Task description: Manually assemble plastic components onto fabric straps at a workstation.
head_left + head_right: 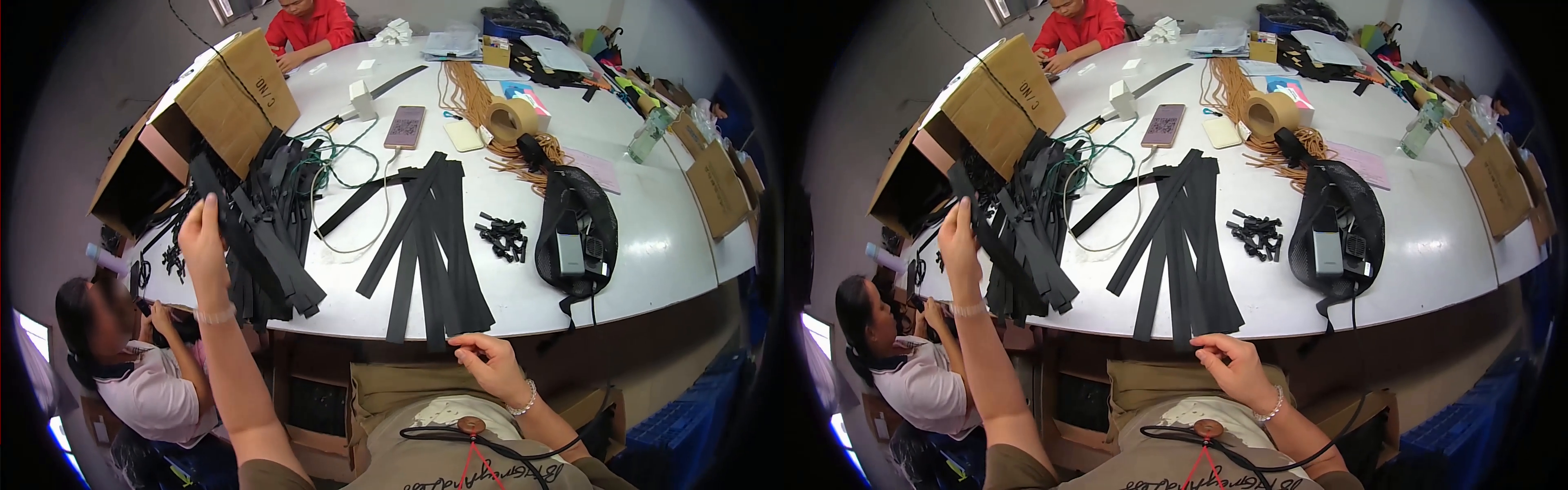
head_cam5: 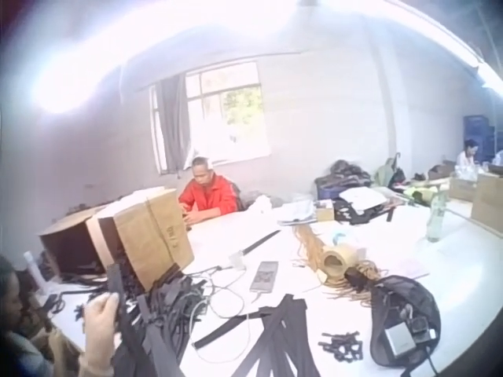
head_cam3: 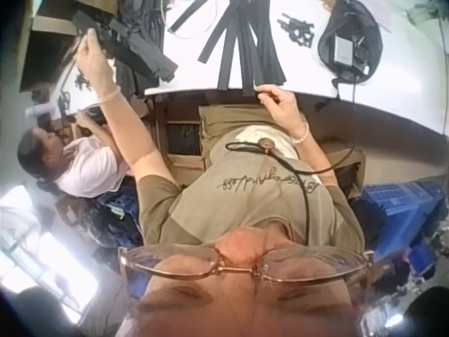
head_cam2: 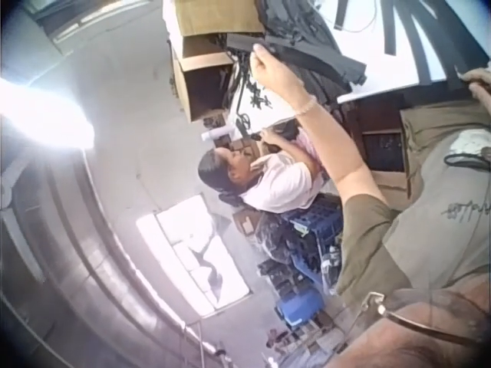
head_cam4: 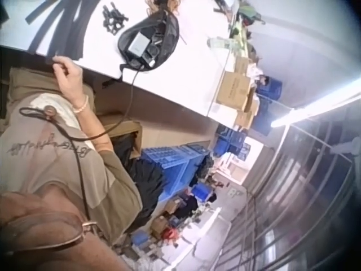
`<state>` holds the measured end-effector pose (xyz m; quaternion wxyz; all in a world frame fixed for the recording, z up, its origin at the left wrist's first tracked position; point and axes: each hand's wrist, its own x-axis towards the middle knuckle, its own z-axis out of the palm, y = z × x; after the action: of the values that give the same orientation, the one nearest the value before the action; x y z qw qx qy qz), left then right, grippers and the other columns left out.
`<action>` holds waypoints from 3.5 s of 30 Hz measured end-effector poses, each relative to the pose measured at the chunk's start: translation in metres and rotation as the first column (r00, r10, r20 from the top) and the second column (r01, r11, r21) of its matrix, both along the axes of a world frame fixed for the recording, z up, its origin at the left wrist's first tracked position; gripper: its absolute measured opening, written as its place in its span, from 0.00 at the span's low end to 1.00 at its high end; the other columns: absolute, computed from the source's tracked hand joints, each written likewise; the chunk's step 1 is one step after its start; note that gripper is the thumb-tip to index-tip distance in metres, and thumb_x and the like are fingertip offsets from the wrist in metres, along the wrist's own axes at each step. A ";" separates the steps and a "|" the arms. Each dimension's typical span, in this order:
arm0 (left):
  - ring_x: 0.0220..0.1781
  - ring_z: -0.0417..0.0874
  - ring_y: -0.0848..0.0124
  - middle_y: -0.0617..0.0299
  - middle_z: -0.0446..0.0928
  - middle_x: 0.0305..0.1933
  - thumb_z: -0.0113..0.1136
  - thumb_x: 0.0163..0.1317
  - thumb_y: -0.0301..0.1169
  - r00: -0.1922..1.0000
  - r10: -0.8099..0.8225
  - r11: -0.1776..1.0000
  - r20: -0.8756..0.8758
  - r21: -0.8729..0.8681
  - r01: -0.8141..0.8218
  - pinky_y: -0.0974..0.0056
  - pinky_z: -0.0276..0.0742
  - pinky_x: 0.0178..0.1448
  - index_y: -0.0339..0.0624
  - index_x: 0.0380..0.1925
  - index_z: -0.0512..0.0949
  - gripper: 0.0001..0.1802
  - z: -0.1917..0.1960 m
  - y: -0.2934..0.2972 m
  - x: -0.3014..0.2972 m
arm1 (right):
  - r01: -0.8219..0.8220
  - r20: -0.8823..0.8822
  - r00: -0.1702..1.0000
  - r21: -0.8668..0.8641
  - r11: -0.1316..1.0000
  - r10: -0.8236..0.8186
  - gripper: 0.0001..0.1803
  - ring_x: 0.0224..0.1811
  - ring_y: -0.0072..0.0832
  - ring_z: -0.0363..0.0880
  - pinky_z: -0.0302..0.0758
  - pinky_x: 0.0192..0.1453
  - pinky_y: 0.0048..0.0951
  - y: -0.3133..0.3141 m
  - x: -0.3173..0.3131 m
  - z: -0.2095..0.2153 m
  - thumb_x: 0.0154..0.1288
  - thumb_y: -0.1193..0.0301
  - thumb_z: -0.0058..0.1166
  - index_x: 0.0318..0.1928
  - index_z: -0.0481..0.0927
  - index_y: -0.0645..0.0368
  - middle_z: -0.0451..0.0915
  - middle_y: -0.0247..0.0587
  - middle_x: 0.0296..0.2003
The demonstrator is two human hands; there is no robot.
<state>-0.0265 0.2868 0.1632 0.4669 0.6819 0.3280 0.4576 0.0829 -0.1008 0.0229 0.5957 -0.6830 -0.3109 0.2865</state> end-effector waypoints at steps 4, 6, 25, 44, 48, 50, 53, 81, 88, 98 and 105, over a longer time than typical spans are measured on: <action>0.26 0.69 0.82 0.72 0.71 0.25 0.56 0.65 0.41 0.940 0.035 0.988 -0.338 0.152 0.018 0.77 0.67 0.30 0.35 0.41 0.78 0.18 -0.045 0.118 -0.016 | 0.037 -0.044 0.998 0.028 0.999 -0.036 0.09 0.28 0.15 0.74 0.72 0.33 0.17 0.005 -0.002 0.011 0.61 0.78 0.54 0.42 0.80 0.64 0.79 0.34 0.28; 0.38 0.76 0.76 0.62 0.77 0.37 0.56 0.65 0.38 0.968 0.147 0.971 -0.204 0.217 -0.102 0.74 0.72 0.47 0.30 0.50 0.73 0.22 -0.068 0.078 0.021 | 0.163 0.080 0.983 -0.002 0.987 -0.163 0.08 0.26 0.16 0.73 0.70 0.31 0.18 0.001 0.014 0.005 0.61 0.79 0.53 0.41 0.80 0.65 0.77 0.35 0.27; 0.39 0.77 0.62 0.65 0.75 0.34 0.50 0.60 0.38 0.717 -0.697 0.451 0.027 0.793 0.409 0.60 0.77 0.36 0.46 0.36 0.74 0.10 0.080 -0.221 -0.044 | 0.007 0.884 0.407 -0.254 0.967 0.230 0.36 0.63 0.48 0.60 0.60 0.62 0.45 0.183 0.054 -0.016 0.48 0.55 0.65 0.57 0.71 0.57 0.66 0.56 0.56; 0.31 0.78 0.74 0.56 0.79 0.29 0.49 0.66 0.25 0.884 -0.464 0.885 0.044 0.003 0.465 0.72 0.72 0.36 0.28 0.29 0.78 0.12 -0.039 -0.192 -0.003 | -0.280 0.898 0.196 -0.333 0.900 0.393 0.04 0.33 0.33 0.80 0.75 0.36 0.37 0.186 0.078 -0.005 0.55 0.72 0.51 0.26 0.78 0.54 0.75 0.38 0.28; 0.35 0.79 0.76 0.57 0.80 0.33 0.52 0.65 0.28 0.894 -0.435 0.900 -0.107 -0.095 0.426 0.73 0.74 0.41 0.27 0.37 0.79 0.12 -0.066 -0.149 0.037 | -0.344 0.842 0.296 -0.346 0.873 0.451 0.04 0.34 0.37 0.81 0.77 0.35 0.36 0.191 0.074 -0.003 0.55 0.72 0.50 0.30 0.79 0.55 0.78 0.41 0.32; 0.38 0.82 0.69 0.53 0.82 0.36 0.56 0.61 0.31 0.809 -0.534 0.843 -0.244 -0.082 0.532 0.69 0.75 0.46 0.28 0.41 0.79 0.15 -0.075 -0.129 0.076 | -0.347 0.774 0.419 -0.345 0.872 0.474 0.05 0.35 0.38 0.81 0.77 0.34 0.34 0.190 0.077 -0.015 0.55 0.73 0.50 0.31 0.79 0.55 0.79 0.41 0.32; 0.45 0.82 0.55 0.45 0.80 0.41 0.60 0.57 0.36 0.751 -0.429 0.817 -0.501 0.140 0.560 0.61 0.75 0.52 0.28 0.43 0.78 0.21 -0.103 -0.115 0.141 | -0.247 0.958 0.145 -0.206 0.947 0.246 0.07 0.35 0.36 0.82 0.77 0.31 0.33 0.189 0.067 -0.040 0.53 0.76 0.50 0.34 0.79 0.57 0.81 0.42 0.30; 0.35 0.73 0.85 0.71 0.76 0.35 0.59 0.63 0.26 0.675 -0.728 0.520 0.116 -0.549 0.654 0.77 0.69 0.39 0.33 0.44 0.76 0.12 -0.124 -0.257 0.021 | 0.336 -0.406 0.887 0.248 0.909 -0.218 0.06 0.18 0.15 0.73 0.68 0.21 0.14 0.009 0.055 0.040 0.62 0.78 0.54 0.38 0.78 0.68 0.76 0.31 0.19; 0.36 0.73 0.85 0.71 0.76 0.35 0.58 0.63 0.27 0.646 -0.745 0.434 0.168 -0.613 0.660 0.77 0.70 0.40 0.33 0.44 0.76 0.11 -0.130 -0.270 0.007 | 0.331 -0.400 0.890 0.233 0.914 -0.221 0.06 0.19 0.11 0.71 0.67 0.21 0.12 -0.008 0.040 0.038 0.61 0.79 0.56 0.38 0.78 0.68 0.78 0.32 0.24; 0.35 0.73 0.85 0.70 0.77 0.35 0.58 0.62 0.26 0.641 -0.759 0.436 0.110 -0.645 0.627 0.77 0.70 0.40 0.34 0.44 0.76 0.11 -0.139 -0.272 -0.001 | 0.304 -0.419 0.889 0.241 0.921 -0.184 0.05 0.20 0.11 0.70 0.68 0.22 0.12 -0.012 0.035 0.031 0.61 0.79 0.56 0.38 0.78 0.68 0.79 0.33 0.26; 0.32 0.77 0.82 0.66 0.80 0.32 0.64 0.55 0.23 0.536 -0.829 0.481 -0.160 -0.694 0.536 0.76 0.73 0.36 0.34 0.39 0.80 0.11 -0.136 -0.205 -0.037 | 0.505 -0.424 0.827 0.268 0.821 -0.370 0.03 0.17 0.15 0.71 0.66 0.20 0.14 -0.035 0.046 0.019 0.60 0.81 0.55 0.34 0.74 0.65 0.75 0.32 0.20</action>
<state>-0.0631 0.0822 0.0273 0.6962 0.6719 0.2392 -0.0815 0.1284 -0.1363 0.0418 0.8091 -0.5492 -0.0788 0.1938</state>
